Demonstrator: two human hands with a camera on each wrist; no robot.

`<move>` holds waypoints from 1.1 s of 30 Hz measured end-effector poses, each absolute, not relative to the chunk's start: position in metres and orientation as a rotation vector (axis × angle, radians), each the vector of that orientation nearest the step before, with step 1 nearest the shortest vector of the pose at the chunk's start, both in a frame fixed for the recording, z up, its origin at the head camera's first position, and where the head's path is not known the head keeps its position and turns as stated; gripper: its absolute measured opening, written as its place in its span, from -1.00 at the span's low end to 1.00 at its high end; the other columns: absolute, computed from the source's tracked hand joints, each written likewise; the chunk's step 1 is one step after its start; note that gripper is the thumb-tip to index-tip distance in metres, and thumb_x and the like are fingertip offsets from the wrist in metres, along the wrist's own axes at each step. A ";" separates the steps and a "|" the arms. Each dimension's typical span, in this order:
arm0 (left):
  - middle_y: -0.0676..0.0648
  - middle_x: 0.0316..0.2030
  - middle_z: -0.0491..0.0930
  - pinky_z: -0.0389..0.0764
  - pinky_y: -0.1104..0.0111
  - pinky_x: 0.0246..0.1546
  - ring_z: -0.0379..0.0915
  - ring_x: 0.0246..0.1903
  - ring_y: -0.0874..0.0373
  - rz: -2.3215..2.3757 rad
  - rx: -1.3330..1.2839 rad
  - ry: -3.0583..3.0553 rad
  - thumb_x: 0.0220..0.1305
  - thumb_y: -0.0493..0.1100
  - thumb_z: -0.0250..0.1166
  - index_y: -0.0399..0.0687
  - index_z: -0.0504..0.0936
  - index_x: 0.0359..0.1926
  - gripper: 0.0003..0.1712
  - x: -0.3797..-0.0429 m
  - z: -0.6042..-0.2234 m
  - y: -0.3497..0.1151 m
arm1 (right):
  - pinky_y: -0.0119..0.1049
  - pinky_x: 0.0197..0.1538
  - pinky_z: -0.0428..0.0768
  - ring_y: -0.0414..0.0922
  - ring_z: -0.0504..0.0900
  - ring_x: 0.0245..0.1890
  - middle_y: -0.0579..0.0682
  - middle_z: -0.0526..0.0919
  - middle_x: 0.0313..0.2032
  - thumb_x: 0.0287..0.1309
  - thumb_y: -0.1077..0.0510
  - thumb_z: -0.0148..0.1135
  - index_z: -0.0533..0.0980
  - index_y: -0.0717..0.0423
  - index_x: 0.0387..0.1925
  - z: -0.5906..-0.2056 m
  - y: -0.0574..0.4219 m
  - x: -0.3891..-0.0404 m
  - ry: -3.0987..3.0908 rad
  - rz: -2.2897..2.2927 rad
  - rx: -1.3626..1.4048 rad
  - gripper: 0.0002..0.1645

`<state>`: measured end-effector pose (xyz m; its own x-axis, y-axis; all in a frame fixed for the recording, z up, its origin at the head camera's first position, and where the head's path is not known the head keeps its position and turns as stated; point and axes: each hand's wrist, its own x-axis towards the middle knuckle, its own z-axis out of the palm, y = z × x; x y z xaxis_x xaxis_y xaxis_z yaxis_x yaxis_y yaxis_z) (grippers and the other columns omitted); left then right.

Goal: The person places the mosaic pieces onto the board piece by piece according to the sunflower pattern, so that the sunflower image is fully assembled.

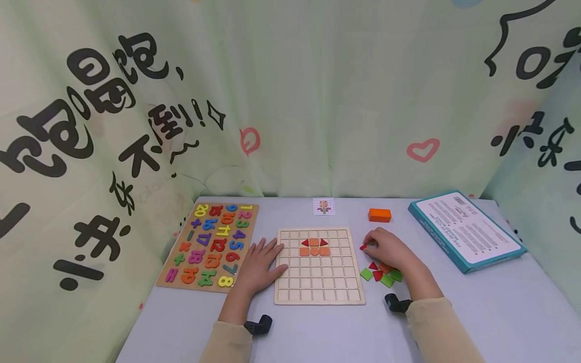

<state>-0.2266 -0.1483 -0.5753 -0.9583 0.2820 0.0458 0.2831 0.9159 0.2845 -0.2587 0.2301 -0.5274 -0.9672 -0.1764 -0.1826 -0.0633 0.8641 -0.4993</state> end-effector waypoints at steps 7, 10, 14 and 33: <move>0.13 0.52 0.14 -0.11 -0.03 0.55 -0.13 0.56 0.00 -0.446 -0.435 -3.079 0.27 0.49 0.03 0.36 0.26 0.47 -0.18 -0.227 -0.576 -0.147 | -0.18 -0.07 0.66 -0.06 0.50 -0.14 0.00 0.58 -0.12 0.22 0.00 0.32 0.59 0.02 -0.10 -0.522 0.222 -0.257 2.829 -0.794 -0.249 -0.72; 0.14 0.52 0.13 -0.12 -0.03 0.56 -0.14 0.57 0.01 -0.444 -0.432 -3.082 0.26 0.49 0.03 0.37 0.26 0.47 -0.18 -0.227 -0.576 -0.148 | -0.29 -0.14 0.63 -0.08 0.49 -0.16 -0.02 0.57 -0.15 0.20 -0.01 0.34 0.59 0.00 -0.11 -0.518 0.213 -0.256 2.812 -0.815 -0.270 -0.73; 0.13 0.52 0.14 -0.11 -0.03 0.56 -0.13 0.56 0.00 -0.441 -0.439 -3.078 0.26 0.49 0.03 0.36 0.26 0.47 -0.18 -0.227 -0.576 -0.148 | -0.37 -0.21 0.58 -0.11 0.49 -0.19 -0.06 0.56 -0.20 0.18 -0.04 0.37 0.58 -0.06 -0.16 -0.516 0.199 -0.254 2.775 -0.844 -0.320 -0.75; 0.10 0.52 0.16 -0.09 -0.04 0.55 -0.12 0.56 -0.02 -0.461 -0.447 -3.066 0.28 0.47 0.04 0.33 0.28 0.46 -0.19 -0.225 -0.574 -0.148 | -0.35 -0.38 0.43 -0.17 0.46 -0.43 -0.14 0.51 -0.51 0.17 0.01 0.39 0.57 -0.14 -0.22 -0.513 0.131 -0.246 2.689 -0.927 -0.508 -0.84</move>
<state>-0.2250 -0.1477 -0.5743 -0.9593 0.2777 0.0508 0.2804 0.9160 0.2870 -0.2462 0.1312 -0.5132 -0.9075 -0.4021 -0.1216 -0.2416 0.7364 -0.6319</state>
